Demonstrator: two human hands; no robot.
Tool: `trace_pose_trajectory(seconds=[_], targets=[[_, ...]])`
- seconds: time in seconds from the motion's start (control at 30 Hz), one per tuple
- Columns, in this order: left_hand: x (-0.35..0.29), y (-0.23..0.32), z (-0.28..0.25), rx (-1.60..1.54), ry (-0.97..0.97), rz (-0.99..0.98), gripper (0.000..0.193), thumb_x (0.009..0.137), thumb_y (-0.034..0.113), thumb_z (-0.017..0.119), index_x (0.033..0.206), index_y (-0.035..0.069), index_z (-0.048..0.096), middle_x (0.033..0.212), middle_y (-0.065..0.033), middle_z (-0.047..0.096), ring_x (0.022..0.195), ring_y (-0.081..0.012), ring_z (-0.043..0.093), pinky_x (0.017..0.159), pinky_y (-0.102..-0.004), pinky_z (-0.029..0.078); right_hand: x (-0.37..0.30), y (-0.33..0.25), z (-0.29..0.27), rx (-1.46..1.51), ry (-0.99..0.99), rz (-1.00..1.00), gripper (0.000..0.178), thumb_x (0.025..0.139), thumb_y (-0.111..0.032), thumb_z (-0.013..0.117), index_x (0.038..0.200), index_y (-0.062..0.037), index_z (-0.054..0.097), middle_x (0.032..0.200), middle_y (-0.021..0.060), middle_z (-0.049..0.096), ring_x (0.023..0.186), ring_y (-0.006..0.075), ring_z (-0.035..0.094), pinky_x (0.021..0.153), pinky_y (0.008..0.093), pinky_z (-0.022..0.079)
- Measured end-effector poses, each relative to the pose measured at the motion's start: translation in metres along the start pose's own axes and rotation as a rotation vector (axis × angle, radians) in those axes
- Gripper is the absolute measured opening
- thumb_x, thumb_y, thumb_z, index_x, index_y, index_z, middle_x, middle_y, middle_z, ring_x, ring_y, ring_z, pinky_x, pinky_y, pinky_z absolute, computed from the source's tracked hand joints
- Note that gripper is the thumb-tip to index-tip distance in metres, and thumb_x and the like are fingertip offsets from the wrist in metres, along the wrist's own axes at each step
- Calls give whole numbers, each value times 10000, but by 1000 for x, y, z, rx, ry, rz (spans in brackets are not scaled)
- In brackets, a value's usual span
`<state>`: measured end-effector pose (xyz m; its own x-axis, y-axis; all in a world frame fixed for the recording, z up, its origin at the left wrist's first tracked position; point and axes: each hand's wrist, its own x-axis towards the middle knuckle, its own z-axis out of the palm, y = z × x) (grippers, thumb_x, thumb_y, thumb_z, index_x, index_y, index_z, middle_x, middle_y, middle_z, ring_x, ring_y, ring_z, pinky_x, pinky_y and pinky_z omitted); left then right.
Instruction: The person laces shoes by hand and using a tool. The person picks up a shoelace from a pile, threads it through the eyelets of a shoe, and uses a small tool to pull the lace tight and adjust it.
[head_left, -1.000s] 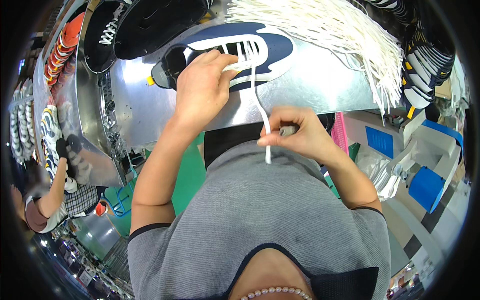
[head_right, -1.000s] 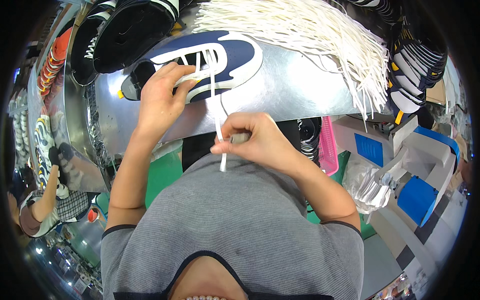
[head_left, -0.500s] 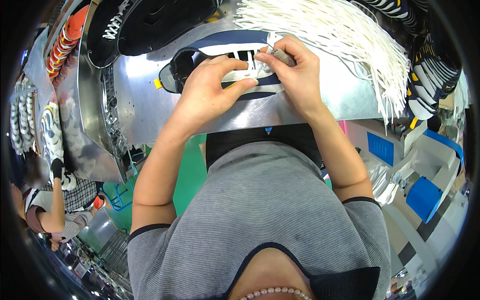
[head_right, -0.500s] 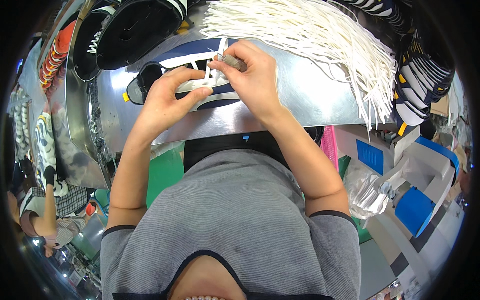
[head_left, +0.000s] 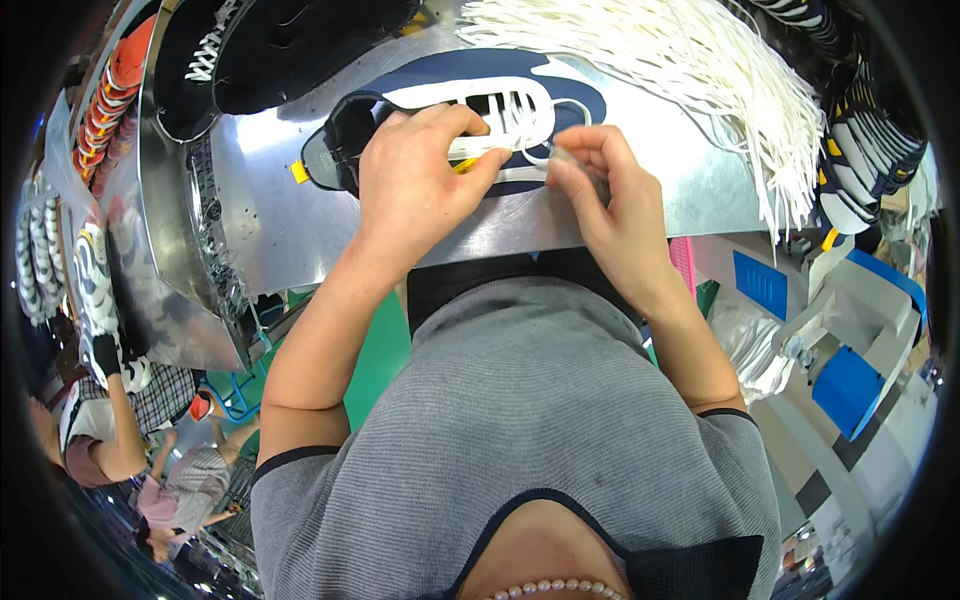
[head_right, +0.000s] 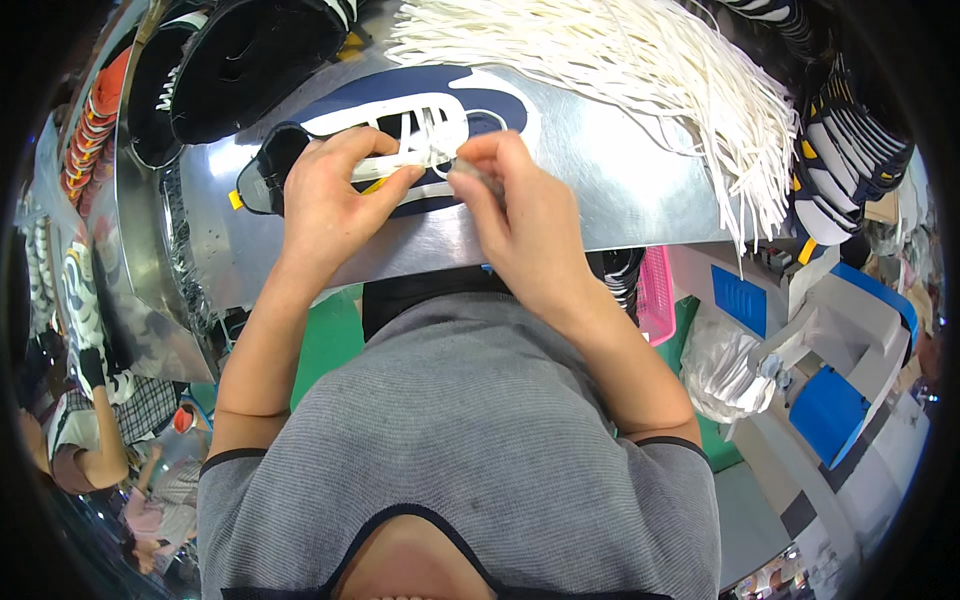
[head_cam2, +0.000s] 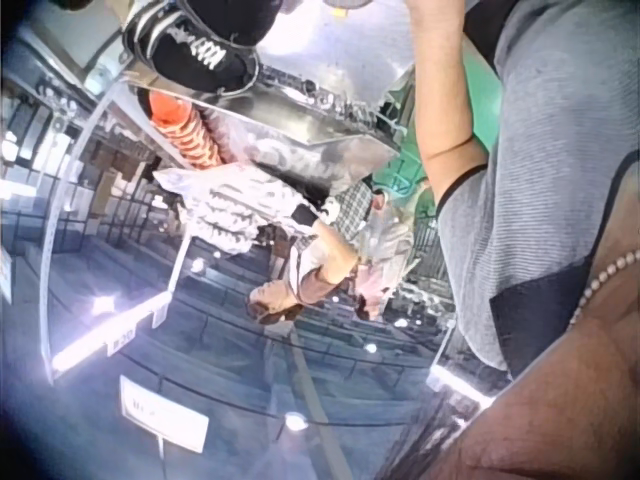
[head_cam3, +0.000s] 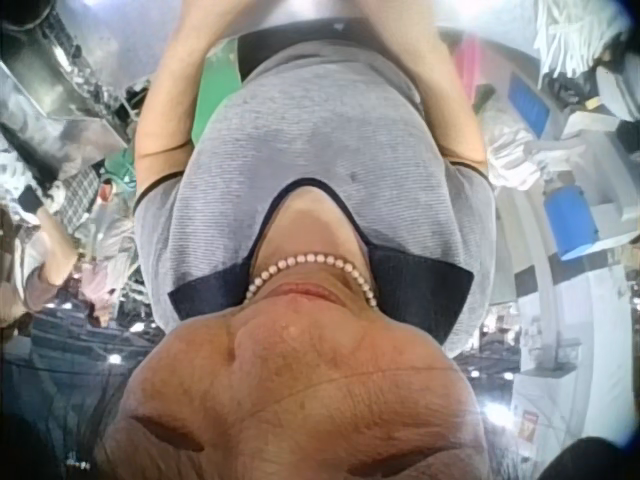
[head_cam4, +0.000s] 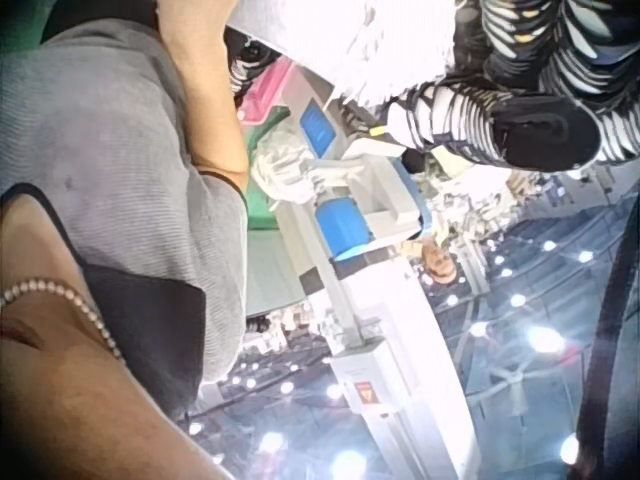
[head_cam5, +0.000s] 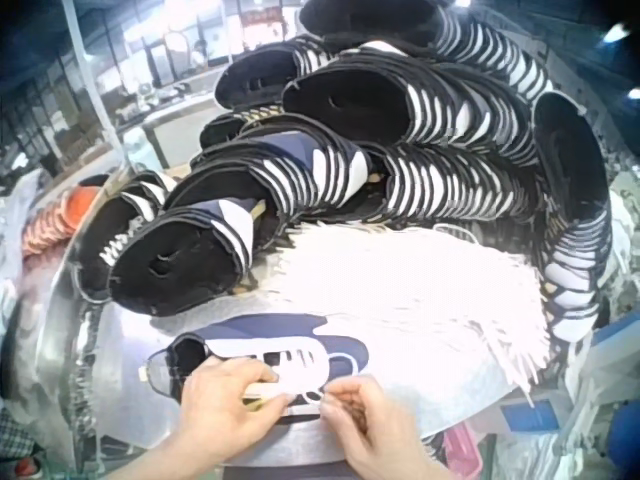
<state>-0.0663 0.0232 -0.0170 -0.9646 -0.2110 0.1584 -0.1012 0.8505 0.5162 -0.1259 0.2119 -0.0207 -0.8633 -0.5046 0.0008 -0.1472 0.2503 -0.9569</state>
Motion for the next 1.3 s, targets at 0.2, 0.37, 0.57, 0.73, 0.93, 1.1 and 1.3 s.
trace_pose_trajectory(seconds=[0.2,0.37,0.57,0.73,0.93,1.1,1.3], targets=[[-1,2,0,20,3,-9,279,751,319,769,881,78,716,870,-75,704,794,-318,635,757,-416,497,-9,5,4,7,-82,70,152,951,-116,635,1006,5,561,809,143,708,730,247,715,647,330,530],[-3,3,0,-46,-11,38,235,755,259,766,858,60,696,840,-95,683,765,-320,634,716,-408,493,-3,8,5,-60,-111,63,148,937,-108,636,968,4,544,781,146,703,692,290,706,622,357,530],[-12,1,8,-111,16,165,185,768,166,764,869,43,670,817,-111,638,780,-327,633,686,-393,490,8,14,37,-336,-21,-90,210,921,-118,621,981,15,471,711,194,646,695,381,675,620,455,528],[-34,-2,-1,69,190,273,165,721,93,782,847,76,677,728,-49,562,673,-247,562,614,-368,453,-17,-9,-31,-257,-369,131,248,889,-197,693,1062,-71,569,802,119,692,683,265,689,590,378,508],[-42,2,-3,99,215,415,174,718,8,760,863,56,675,730,-49,582,655,-230,554,589,-341,454,19,-34,-15,-176,-231,-414,231,848,1,667,1075,-33,645,850,101,713,755,208,699,652,313,537],[-53,-6,-3,117,225,435,221,696,-38,734,892,46,678,725,-47,565,651,-229,540,563,-335,457,24,-30,18,-763,-331,-445,151,816,-112,657,959,-63,648,754,105,689,708,299,683,611,409,521],[-42,-3,-6,-15,179,393,139,712,15,744,809,49,650,690,-63,509,649,-240,526,541,-350,427,45,-28,13,-357,-356,-264,164,806,-155,717,962,-104,713,865,100,725,819,304,693,716,379,532]])
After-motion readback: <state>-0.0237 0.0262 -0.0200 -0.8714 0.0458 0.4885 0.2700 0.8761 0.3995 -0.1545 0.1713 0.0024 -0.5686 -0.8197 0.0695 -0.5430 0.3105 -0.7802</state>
